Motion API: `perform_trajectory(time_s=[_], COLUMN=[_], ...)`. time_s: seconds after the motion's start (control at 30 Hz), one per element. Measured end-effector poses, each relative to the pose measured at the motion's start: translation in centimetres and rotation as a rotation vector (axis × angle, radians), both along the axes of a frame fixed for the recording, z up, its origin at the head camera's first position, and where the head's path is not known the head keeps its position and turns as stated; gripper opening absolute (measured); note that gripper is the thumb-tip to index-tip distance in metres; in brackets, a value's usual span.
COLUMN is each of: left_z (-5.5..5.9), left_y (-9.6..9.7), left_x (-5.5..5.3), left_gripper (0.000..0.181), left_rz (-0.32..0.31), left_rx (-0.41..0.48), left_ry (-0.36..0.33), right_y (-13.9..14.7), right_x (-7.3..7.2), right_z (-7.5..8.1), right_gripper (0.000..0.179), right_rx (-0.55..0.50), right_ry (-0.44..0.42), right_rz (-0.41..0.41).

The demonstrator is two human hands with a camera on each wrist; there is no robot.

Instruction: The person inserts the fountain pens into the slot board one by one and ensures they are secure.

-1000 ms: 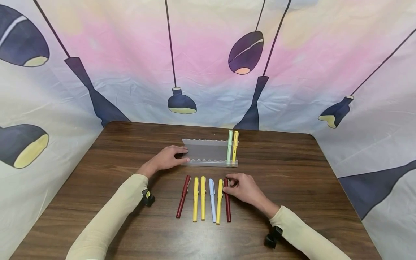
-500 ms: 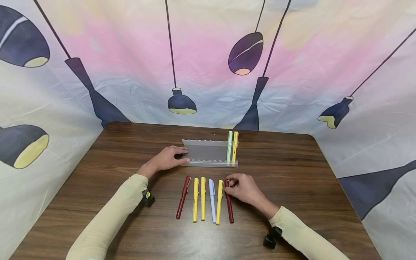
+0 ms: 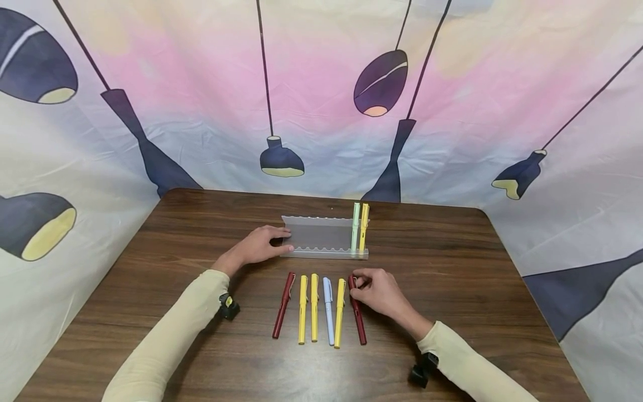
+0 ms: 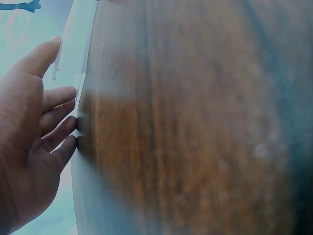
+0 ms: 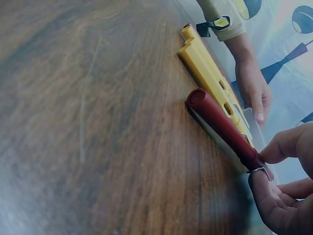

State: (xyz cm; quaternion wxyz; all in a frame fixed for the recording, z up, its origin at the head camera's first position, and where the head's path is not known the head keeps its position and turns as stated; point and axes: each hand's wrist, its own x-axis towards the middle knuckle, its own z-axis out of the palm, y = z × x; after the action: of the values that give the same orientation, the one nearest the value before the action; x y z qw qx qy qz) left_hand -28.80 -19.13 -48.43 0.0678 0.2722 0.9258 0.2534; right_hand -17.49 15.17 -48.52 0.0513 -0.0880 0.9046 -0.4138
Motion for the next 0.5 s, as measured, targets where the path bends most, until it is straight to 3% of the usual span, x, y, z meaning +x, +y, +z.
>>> perform_trajectory(time_s=[0.5], left_z=[-0.1], left_y=[-0.1], left_x=[-0.1], left_gripper=[0.062], left_rz=[0.002], left_rx=[0.002], left_ry=[-0.007], right_y=[0.9], right_x=[-0.1], right_z=[1.7], right_gripper=[0.032], right_rx=[-0.062], right_ry=[-0.048], right_rz=[0.008])
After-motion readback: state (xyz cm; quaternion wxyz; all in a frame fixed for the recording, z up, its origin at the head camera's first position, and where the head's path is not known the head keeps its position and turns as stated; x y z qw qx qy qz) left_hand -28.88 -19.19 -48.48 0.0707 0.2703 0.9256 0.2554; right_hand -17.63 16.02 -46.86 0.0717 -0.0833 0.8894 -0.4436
